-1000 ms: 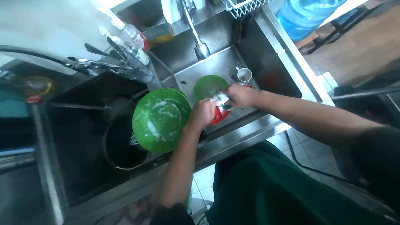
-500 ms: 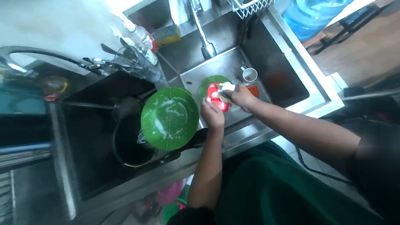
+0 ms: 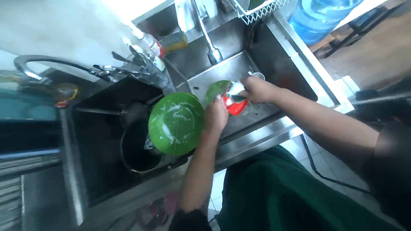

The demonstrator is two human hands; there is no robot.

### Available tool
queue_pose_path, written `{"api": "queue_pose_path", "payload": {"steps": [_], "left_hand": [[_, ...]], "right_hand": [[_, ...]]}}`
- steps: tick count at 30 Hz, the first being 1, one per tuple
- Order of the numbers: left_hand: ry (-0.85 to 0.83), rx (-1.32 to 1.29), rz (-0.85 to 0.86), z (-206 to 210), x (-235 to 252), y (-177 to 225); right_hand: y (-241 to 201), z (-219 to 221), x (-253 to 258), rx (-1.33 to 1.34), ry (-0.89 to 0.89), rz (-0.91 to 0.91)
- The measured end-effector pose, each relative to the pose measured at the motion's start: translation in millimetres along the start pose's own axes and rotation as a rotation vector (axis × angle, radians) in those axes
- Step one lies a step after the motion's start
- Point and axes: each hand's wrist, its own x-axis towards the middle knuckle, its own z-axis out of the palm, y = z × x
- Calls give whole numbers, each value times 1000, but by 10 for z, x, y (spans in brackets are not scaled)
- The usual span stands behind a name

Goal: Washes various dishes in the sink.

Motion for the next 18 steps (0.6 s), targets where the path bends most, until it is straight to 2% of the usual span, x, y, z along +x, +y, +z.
{"api": "queue_pose_path", "payload": {"steps": [3, 6, 10, 13, 15, 18], "left_hand": [[47, -155, -171, 38, 15, 25], [107, -314, -168, 130, 8, -75], [-51, -643, -112, 284, -46, -119], [-149, -903, -122, 315, -98, -228], [-129, -924, -103, 287, -118, -256], [-75, -758, -95, 195, -116, -207]], "right_hand": [[276, 88, -52, 163, 227, 46], [305, 177, -201, 420, 291, 130], [173, 366, -218, 476, 289, 210], [163, 312, -144, 432, 388, 196], [110, 235, -158, 436, 398, 170], [22, 215, -195, 462, 304, 139]]}}
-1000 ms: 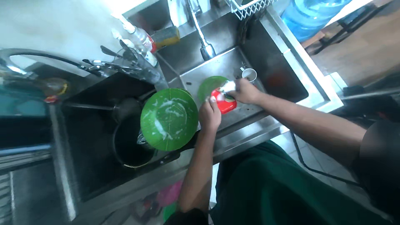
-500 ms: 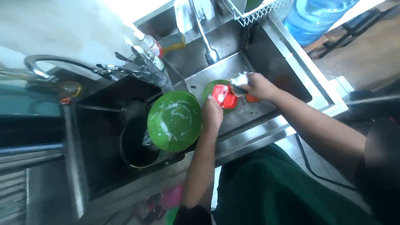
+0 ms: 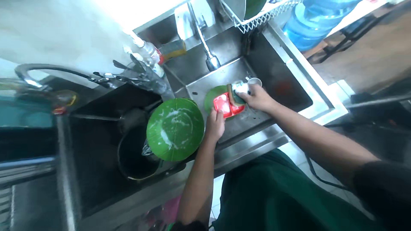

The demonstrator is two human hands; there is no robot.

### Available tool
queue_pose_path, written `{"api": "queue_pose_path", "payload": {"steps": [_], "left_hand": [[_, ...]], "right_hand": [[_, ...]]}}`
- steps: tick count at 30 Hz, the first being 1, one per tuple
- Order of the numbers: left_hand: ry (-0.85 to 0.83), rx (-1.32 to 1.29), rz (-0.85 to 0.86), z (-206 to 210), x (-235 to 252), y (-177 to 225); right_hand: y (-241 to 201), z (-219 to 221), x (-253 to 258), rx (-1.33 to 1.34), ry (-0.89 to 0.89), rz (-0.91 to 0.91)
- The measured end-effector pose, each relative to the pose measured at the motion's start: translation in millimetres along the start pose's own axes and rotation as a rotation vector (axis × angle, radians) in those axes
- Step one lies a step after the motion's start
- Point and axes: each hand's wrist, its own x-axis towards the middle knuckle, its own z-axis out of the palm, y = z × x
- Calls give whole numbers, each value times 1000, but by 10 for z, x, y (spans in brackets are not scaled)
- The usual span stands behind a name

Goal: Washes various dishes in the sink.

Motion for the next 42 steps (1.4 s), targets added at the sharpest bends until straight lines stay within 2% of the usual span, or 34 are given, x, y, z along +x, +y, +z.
{"api": "queue_pose_path", "payload": {"steps": [4, 7, 13, 16, 18, 20, 25, 28, 31, 34, 36, 38, 40, 42], "left_hand": [[168, 178, 50, 71, 7, 83], [386, 188, 103, 236, 45, 13], [609, 102, 147, 449, 137, -154], [600, 133, 125, 438, 144, -146], [469, 206, 53, 346, 120, -103], [300, 278, 42, 213, 98, -92], [-21, 504, 198, -150, 83, 26], [-155, 634, 263, -215, 95, 132], [-180, 674, 307, -212, 125, 175], [-10, 598, 443, -155, 171, 56], [189, 481, 485, -37, 173, 9], [345, 363, 431, 139, 161, 24], [417, 269, 291, 300, 150, 71], [457, 214, 154, 436, 155, 91]], "right_hand": [[3, 132, 31, 20, -45, 14], [37, 305, 27, 126, -2, 176], [56, 644, -146, 423, 70, 506], [41, 690, -185, 472, 70, 549], [100, 618, -173, 378, 15, 539], [128, 426, -143, 219, -66, 452], [316, 55, 63, -44, -274, -91], [165, -30, 83, -256, -411, -233], [81, -101, 131, -377, -454, -375], [183, -124, 162, -312, -352, -471], [247, -95, 113, -169, -213, -405], [293, -9, 46, 5, -84, -196], [194, 111, -36, 216, 11, 95], [149, 251, -114, 414, 76, 300]]}}
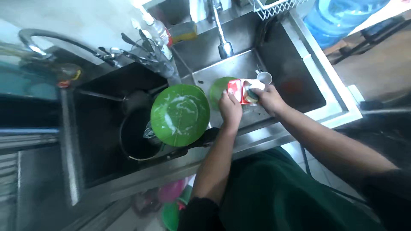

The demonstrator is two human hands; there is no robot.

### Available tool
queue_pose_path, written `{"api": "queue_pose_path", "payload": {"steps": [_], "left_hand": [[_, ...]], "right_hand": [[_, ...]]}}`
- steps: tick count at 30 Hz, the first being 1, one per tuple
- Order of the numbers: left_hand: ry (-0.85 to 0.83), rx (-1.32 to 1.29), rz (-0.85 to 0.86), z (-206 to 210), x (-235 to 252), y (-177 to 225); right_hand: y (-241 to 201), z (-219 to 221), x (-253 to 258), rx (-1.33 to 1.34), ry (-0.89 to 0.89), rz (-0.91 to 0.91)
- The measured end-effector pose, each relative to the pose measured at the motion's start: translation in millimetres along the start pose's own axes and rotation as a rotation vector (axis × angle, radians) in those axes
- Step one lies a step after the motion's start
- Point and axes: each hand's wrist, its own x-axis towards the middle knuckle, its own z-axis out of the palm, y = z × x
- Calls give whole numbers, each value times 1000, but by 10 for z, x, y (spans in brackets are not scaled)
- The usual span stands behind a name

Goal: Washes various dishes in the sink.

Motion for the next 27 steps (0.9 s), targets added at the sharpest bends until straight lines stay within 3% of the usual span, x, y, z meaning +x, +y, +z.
{"api": "queue_pose_path", "payload": {"steps": [4, 7, 11, 16, 21, 27], "left_hand": [[-31, 2, -115, -17, 7, 75], [-60, 65, -95, -288, 29, 47], [-54, 78, -197, -1039, 79, -197], [-120, 186, -384, -1835, 156, -807], [-133, 215, -461, -1869, 234, -1066], [-175, 465, -467, -1856, 269, -1086]], "right_hand": [[65, 115, -197, 218, -22, 125], [34, 26, -268, 50, -111, 97], [153, -290, -223, -215, -126, 49], [230, -524, -105, -157, 58, 120], [227, -531, -73, -138, 45, 95], [249, -677, -59, -129, 37, 129]]}}
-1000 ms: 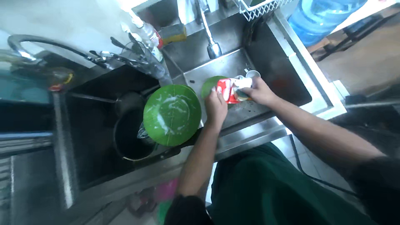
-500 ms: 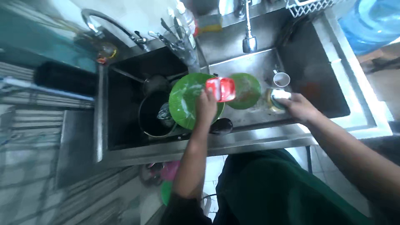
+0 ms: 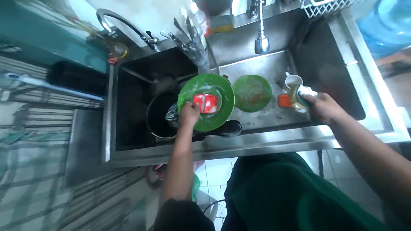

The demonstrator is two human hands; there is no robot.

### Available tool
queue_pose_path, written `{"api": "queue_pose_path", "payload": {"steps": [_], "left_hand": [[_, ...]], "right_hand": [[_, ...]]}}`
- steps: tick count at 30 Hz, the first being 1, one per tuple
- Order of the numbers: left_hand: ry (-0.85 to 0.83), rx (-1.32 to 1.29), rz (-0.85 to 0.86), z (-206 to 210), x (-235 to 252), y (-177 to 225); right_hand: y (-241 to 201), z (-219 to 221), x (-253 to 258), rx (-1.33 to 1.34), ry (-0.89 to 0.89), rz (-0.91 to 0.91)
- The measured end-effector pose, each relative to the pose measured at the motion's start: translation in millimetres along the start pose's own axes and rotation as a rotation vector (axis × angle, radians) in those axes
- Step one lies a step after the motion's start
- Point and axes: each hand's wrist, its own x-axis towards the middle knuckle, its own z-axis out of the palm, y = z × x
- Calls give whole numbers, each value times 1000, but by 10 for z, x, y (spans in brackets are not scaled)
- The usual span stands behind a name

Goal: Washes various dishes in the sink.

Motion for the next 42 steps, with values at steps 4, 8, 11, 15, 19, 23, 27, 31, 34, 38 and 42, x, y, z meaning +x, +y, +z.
{"api": "queue_pose_path", "payload": {"steps": [4, 8, 11, 15, 19, 23, 27, 31, 34, 38, 42], "left_hand": [[86, 120, -23, -19, -78, -12], [215, 85, 122, -10, -499, 577], [-18, -50, 387, 345, -888, 1531], [-512, 226, 531, 1537, -574, 2527], [-644, 392, 436, 2716, 26, 2613], [-580, 435, 476, 3561, 583, 2553], [-509, 519, 657, 4212, 953, 2479], [-503, 522, 658, 4151, 834, 2665], [-502, 577, 694, 4137, 795, 2717], [-578, 684, 619, 3874, 703, 2843], [-560, 614, 507, 3236, 494, 2876]], "right_hand": [[26, -203, 74, 45, 12, 50], [71, -589, 177, -104, 105, 58], [170, -878, 333, -385, 108, -3], [176, -954, 343, -551, 89, -14], [193, -992, 339, -586, 78, 26], [279, -1057, 305, -586, -5, 41], [352, -1172, 300, -594, -85, 55], [410, -1251, 355, -615, -171, 102], [414, -1290, 375, -615, -208, 110], [352, -1351, 354, -596, -241, 72], [328, -1410, 312, -580, -253, 26]]}}
